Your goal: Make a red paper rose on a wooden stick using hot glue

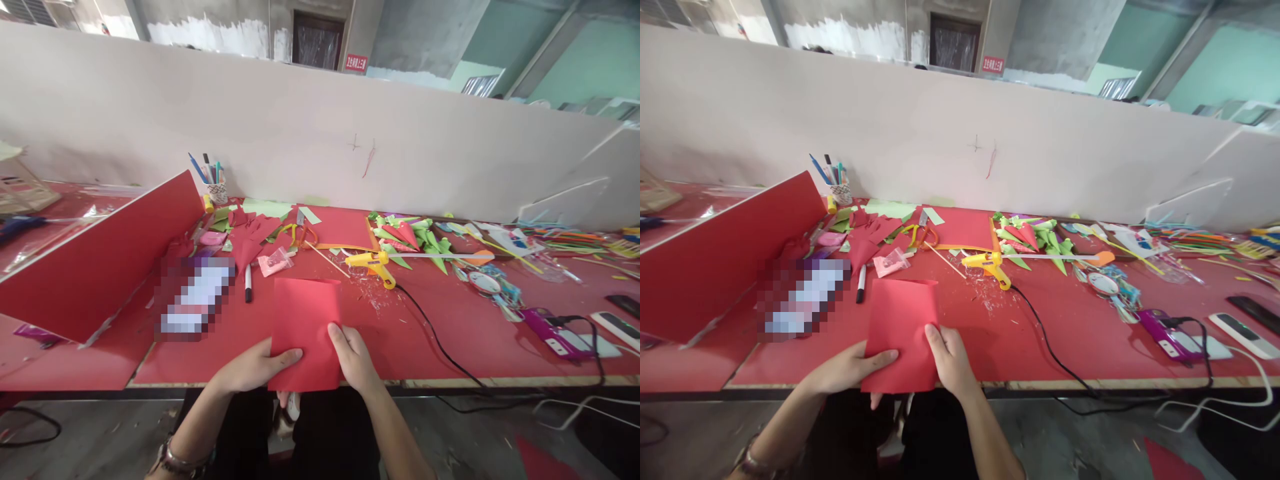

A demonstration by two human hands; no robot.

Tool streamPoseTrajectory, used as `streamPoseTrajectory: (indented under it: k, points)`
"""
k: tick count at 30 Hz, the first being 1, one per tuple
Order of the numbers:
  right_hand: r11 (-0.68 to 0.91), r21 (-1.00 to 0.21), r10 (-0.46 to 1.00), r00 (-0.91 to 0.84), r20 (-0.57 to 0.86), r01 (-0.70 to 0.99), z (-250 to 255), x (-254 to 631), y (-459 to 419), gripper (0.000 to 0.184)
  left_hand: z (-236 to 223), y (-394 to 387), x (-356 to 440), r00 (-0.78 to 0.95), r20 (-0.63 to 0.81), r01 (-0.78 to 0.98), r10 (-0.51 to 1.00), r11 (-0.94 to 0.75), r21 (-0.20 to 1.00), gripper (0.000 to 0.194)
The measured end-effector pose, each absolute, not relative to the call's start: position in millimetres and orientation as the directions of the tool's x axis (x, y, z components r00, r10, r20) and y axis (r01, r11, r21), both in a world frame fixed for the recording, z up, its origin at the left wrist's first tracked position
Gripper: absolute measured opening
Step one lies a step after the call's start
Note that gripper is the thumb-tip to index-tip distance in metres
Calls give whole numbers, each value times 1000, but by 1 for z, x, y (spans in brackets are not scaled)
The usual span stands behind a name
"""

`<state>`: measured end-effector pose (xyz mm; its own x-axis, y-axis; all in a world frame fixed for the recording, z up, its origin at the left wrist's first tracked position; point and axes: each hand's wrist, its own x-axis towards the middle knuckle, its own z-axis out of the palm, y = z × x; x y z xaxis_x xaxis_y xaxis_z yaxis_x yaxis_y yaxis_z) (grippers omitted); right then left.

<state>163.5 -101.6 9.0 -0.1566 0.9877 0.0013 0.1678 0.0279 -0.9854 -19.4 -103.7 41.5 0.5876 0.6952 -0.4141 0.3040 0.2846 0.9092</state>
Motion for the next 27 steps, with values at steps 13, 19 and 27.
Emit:
streamPoseTrajectory:
  k: [13, 19, 27]
  points:
    - [-41, -983, 988, -141, -67, 179, 6, 158, -111, 43, 40, -107, -26, 500, -409, 245, 763, 328, 912, 49]
    - [70, -951, 968, -252, -8, 301, 15, 167, -100, 41, 37, -103, -28, 466, -415, 292, 781, 307, 906, 43]
    - [389, -706, 842, -539, 12, 592, 28, 195, -75, 45, 43, -91, -38, -36, 447, 719, 894, -287, 633, 62]
